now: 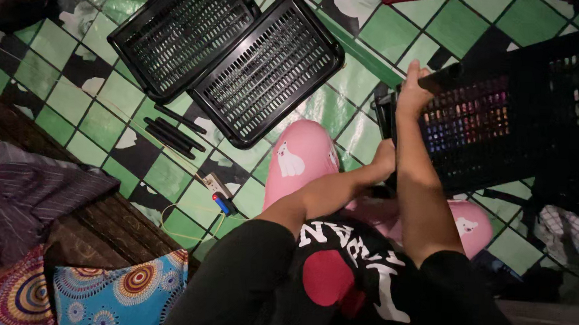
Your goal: The person sits on the floor and assembles a black plastic rack by inserting cylindrical support legs into the corners of the rack panels. They handle multiple rack components and support legs, fitting them together to form the structure.
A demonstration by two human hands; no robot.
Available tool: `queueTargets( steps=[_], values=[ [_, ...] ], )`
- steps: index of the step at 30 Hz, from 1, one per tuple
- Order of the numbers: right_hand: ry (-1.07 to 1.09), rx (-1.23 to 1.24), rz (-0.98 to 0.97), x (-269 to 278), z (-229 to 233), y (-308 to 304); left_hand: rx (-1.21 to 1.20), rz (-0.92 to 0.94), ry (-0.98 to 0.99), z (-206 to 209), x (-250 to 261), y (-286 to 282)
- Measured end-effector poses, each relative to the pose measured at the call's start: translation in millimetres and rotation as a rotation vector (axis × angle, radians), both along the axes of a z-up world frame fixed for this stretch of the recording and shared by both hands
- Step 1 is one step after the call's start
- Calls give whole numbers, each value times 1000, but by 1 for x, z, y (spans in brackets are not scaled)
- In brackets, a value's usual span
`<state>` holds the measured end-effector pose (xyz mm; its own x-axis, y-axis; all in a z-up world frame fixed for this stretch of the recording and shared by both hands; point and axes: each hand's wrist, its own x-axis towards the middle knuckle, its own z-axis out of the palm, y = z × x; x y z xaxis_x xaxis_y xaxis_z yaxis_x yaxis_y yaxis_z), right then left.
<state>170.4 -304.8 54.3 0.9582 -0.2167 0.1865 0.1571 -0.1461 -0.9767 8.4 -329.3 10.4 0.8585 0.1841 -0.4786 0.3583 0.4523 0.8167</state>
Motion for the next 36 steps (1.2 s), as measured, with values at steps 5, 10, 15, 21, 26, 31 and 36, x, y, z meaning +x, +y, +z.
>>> queueTargets(
  steps=[5,10,15,21,26,31,36],
  values=[
    [23,35,80,-4,9,-6,38,-24,-157,-8,-4,-3],
    [-151,51,169,4,45,-5,215,-119,-104,5,-2,5],
    [-213,245,264,29,98,-5,196,-130,12,14,0,10],
    [237,29,247,-35,104,-51,1,204,-397,69,32,66],
    [-14,-530,351,-118,66,-63,-385,-54,-317,80,25,54],
    [-12,-678,179,-120,42,-159,-313,-144,-146,97,18,63],
    [206,-202,-322,-136,4,-254,-54,105,-166,71,23,86]
  ],
)
